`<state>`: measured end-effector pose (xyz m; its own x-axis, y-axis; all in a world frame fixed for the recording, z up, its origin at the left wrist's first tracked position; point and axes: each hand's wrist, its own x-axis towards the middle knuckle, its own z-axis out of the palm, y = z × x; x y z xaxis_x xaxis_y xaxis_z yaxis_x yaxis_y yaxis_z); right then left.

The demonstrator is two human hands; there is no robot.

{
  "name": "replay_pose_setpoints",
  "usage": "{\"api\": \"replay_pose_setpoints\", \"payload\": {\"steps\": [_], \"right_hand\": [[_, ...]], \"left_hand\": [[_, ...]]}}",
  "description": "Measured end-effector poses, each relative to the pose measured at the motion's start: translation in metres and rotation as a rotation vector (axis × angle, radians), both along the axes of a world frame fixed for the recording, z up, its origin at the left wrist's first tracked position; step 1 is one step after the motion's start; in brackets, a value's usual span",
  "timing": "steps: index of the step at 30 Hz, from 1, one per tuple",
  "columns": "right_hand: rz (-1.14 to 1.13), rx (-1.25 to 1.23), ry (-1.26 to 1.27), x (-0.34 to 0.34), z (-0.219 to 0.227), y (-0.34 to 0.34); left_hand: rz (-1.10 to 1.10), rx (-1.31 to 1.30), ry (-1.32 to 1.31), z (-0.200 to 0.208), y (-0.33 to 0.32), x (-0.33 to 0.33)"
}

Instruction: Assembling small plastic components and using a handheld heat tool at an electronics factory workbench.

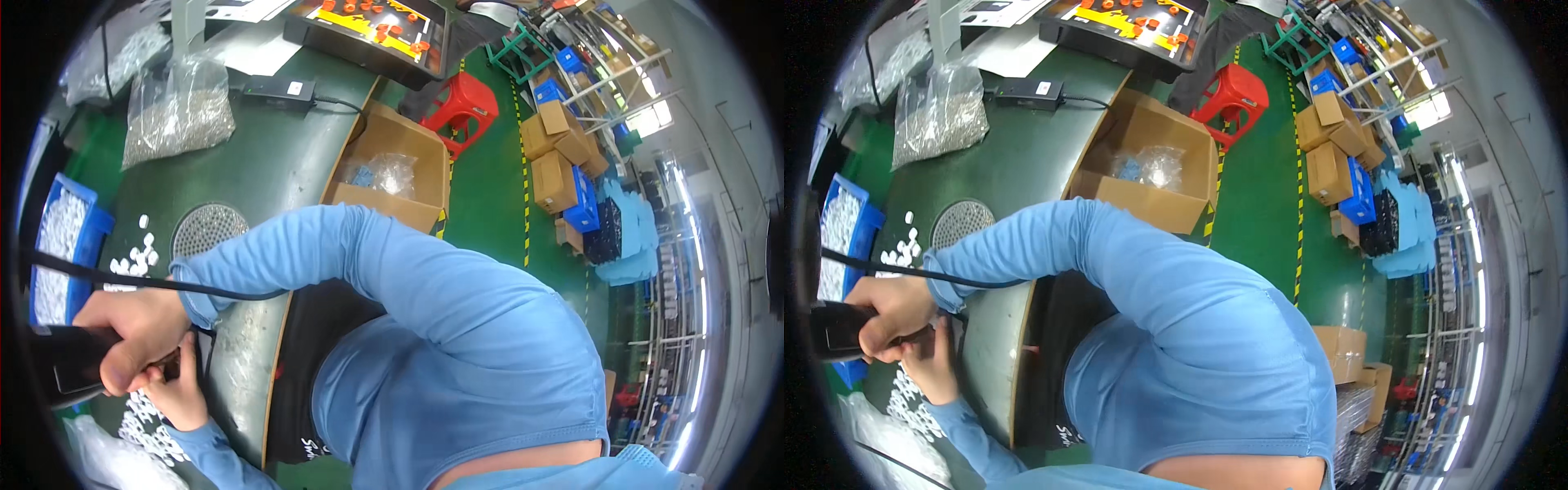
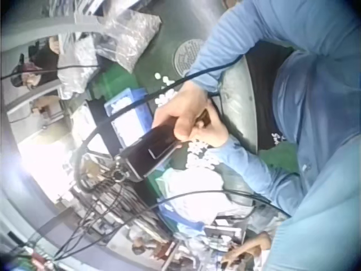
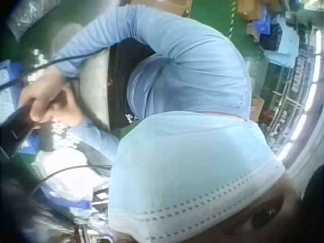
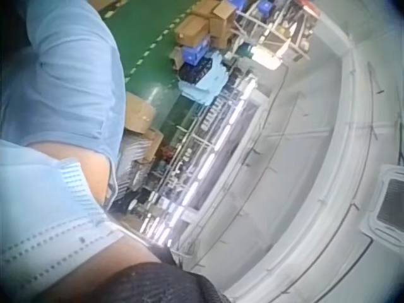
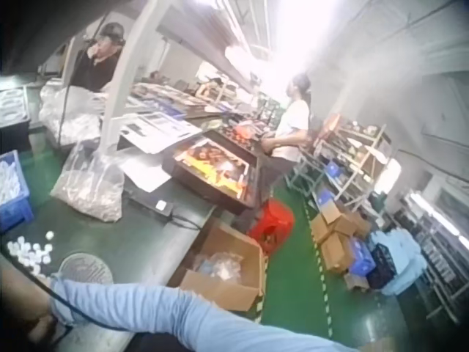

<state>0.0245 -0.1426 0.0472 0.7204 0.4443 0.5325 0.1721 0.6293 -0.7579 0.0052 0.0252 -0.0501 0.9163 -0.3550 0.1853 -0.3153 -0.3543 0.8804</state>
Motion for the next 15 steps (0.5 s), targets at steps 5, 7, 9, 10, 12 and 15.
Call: {"api": "replay_pose_setpoints", "payload": {"steps": [5, 7, 9, 10, 12, 15], "right_hand": [[0.026, -0.023, -0.078, 0.003, 0.001, 0.003], [0.08, -0.045, -0.02, 0.004, 0.001, 0.001], [0.094, -0.048, 0.056, 0.002, 0.007, -0.001], [0.057, -0.085, 0.076, 0.0, 0.01, -0.001], [0.073, -0.109, 0.049, 0.002, 0.009, -0.001], [-0.01, -0.127, -0.011, -0.001, 0.004, -0.001]], "left_hand": [[0.015, -0.035, 0.088, 0.001, 0.002, 0.001], [0.029, 0.002, 0.058, 0.003, -0.001, 0.001], [-0.01, -0.062, 0.023, -0.001, 0.002, 0.003], [-0.038, -0.121, -0.006, -0.004, 0.002, 0.004], [0.007, -0.149, 0.116, 0.005, -0.004, -0.003], [-0.01, -0.08, 0.013, 0.005, -0.002, 0.001]]}}
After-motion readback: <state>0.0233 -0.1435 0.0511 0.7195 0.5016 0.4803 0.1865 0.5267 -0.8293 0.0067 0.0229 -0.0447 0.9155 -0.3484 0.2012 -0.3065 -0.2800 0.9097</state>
